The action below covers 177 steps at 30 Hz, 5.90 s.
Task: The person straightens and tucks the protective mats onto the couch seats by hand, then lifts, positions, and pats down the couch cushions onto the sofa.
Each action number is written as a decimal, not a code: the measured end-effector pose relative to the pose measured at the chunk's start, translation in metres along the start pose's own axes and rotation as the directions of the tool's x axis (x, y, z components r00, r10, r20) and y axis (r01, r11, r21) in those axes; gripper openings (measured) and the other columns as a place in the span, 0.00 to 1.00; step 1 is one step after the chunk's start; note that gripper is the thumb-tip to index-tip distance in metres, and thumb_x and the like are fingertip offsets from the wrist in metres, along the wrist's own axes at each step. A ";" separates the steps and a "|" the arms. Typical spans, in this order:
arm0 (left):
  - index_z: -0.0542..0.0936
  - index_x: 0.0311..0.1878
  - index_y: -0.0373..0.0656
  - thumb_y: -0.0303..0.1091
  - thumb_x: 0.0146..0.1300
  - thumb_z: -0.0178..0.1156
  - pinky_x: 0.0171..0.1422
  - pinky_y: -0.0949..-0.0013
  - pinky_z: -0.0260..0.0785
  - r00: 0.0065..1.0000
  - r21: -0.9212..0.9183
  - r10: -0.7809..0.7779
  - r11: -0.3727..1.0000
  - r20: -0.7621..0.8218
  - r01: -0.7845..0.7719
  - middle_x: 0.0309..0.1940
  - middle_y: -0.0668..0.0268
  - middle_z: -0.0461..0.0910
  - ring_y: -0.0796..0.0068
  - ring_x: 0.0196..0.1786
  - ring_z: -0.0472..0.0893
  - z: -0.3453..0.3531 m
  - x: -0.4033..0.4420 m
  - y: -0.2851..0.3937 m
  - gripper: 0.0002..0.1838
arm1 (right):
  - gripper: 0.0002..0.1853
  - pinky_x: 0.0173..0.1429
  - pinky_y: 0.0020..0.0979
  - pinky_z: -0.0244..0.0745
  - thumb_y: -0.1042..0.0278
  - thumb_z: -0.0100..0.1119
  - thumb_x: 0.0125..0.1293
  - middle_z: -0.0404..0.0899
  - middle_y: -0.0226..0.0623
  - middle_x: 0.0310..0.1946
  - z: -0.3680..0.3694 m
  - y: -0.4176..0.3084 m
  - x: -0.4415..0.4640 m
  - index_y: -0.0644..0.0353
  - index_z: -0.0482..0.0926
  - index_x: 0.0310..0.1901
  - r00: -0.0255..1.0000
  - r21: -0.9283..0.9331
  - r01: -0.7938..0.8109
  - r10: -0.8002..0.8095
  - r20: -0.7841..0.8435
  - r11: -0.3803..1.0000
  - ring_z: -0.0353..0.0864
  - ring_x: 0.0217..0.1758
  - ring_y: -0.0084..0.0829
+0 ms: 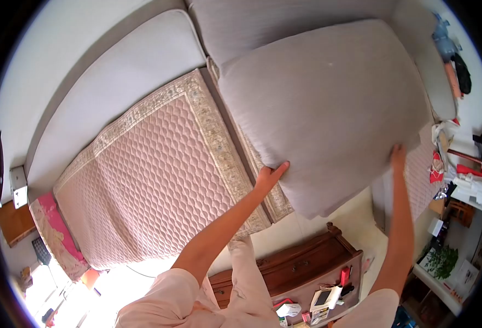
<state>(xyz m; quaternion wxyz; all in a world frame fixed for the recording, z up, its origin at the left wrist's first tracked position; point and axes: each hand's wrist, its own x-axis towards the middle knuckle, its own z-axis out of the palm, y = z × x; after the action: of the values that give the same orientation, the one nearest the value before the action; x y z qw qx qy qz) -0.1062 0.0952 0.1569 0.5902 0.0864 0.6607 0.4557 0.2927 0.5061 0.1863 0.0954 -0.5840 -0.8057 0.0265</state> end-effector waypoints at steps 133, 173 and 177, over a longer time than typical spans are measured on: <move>0.64 0.60 0.55 0.35 0.45 0.67 0.63 0.51 0.53 0.705 0.490 0.106 0.790 -0.702 0.368 0.65 0.62 0.52 0.52 0.66 0.53 -0.434 -0.344 -0.393 0.36 | 0.28 0.62 0.40 0.58 0.72 0.55 0.57 0.60 0.48 0.59 0.150 -0.498 -0.469 0.61 0.59 0.60 0.648 0.245 0.524 -0.568 0.507 0.816 0.59 0.62 0.47; 0.61 0.62 0.39 0.43 0.41 0.72 0.57 0.60 0.65 0.190 0.162 0.062 0.806 -0.980 0.570 0.55 0.50 0.64 0.54 0.54 0.70 -1.285 -0.469 -0.540 0.45 | 0.17 0.25 0.29 0.67 0.67 0.56 0.56 0.75 0.37 0.19 0.368 -1.427 -0.675 0.67 0.71 0.46 0.513 0.569 0.390 -0.684 0.519 0.724 0.73 0.19 0.27; 0.61 0.62 0.38 0.44 0.38 0.73 0.56 0.59 0.65 0.145 0.153 0.085 0.808 -0.986 0.568 0.56 0.46 0.62 0.49 0.54 0.69 -1.281 -0.468 -0.535 0.47 | 0.15 0.20 0.26 0.65 0.67 0.56 0.56 0.73 0.33 0.14 0.368 -1.453 -0.665 0.67 0.71 0.42 0.345 0.352 0.443 -0.520 0.781 0.824 0.70 0.16 0.24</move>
<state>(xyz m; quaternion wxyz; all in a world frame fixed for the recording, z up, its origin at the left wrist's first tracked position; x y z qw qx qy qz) -0.8448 -1.1556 -0.0357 0.0575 -0.1859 0.9750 0.1074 -0.9359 -0.5573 -0.0324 -0.2868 -0.2251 -0.8774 0.3119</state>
